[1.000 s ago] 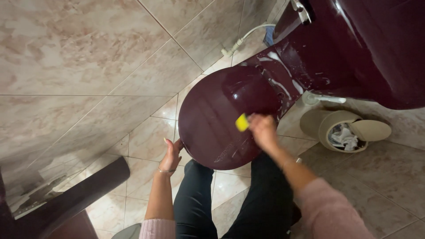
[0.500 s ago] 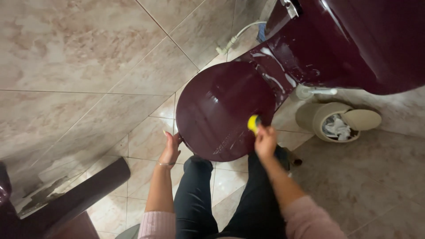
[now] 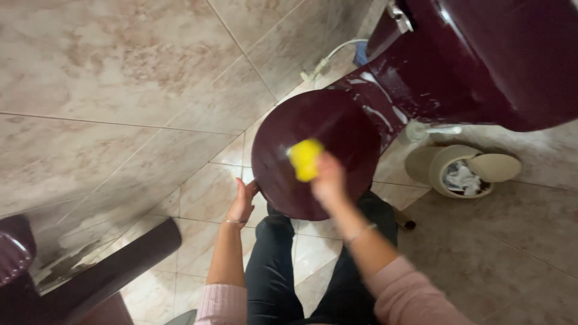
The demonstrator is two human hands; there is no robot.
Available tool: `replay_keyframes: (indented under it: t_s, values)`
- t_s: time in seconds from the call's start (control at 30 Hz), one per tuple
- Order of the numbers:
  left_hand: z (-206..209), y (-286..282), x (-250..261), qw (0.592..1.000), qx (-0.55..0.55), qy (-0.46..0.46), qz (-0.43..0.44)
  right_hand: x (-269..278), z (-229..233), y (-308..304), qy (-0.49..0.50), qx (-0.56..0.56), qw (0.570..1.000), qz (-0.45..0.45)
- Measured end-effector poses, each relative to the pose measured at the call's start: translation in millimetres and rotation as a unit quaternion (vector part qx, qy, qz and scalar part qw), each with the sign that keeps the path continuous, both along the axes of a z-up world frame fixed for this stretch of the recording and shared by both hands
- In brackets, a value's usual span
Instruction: Cleaning a toilet and bathroom sink with a sponge and liquid cleaner.
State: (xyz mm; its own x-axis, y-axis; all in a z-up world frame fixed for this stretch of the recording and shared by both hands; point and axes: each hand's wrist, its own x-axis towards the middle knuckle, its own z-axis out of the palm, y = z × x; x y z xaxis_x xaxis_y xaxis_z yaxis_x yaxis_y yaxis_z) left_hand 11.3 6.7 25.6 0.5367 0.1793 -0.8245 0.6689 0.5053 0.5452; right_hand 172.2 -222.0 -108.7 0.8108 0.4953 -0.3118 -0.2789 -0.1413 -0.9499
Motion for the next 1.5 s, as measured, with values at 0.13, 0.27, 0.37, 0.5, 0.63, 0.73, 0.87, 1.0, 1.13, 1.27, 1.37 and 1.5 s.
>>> replay_keyframes:
  t_s: [0.13,0.27,0.37,0.5,0.63,0.73,0.87,1.0,1.13,1.27,1.37,1.5]
  values:
    - [6,2,0,0.997,0.021,-0.040,-0.057,142,-49,-106,-0.148,-0.128,0.960,-0.201]
    - [19,2,5,0.997,0.024,-0.032,-0.071,207,-113,-154,-0.335,-0.346,0.871,-0.099]
    - [-2,4,-4,0.996,0.025,-0.049,-0.070,194,-114,-144,-0.310,-0.324,0.892,-0.053]
    - [-12,5,-7,0.995,0.020,-0.076,-0.066,127,-81,-99,-0.231,-0.223,0.945,-0.053]
    - [4,-3,-4,0.998,0.009,-0.045,-0.046,11,39,-38,-0.227,-0.183,0.956,0.009]
    - [-7,-4,-9,0.999,-0.006,-0.031,-0.020,-45,106,-8,-0.255,-0.141,0.954,0.078]
    - [-1,-1,-7,0.999,-0.019,-0.043,-0.001,-10,104,-6,0.283,0.004,0.953,0.110]
    - [1,-1,-9,0.993,0.016,-0.119,-0.017,140,33,-72,0.162,0.071,0.981,-0.083]
    - [7,0,-4,0.981,0.055,-0.184,-0.038,239,-99,-98,-0.073,-0.172,0.971,-0.151]
    - [4,0,-5,0.983,0.068,-0.167,-0.045,250,-118,-68,-0.222,-0.346,0.908,-0.078]
    - [-10,3,-9,0.985,0.055,-0.160,-0.043,229,-81,-14,-0.191,-0.297,0.936,-0.002]
    - [1,-3,-1,0.982,0.044,-0.181,-0.041,145,-51,36,-0.102,-0.077,0.989,0.073]
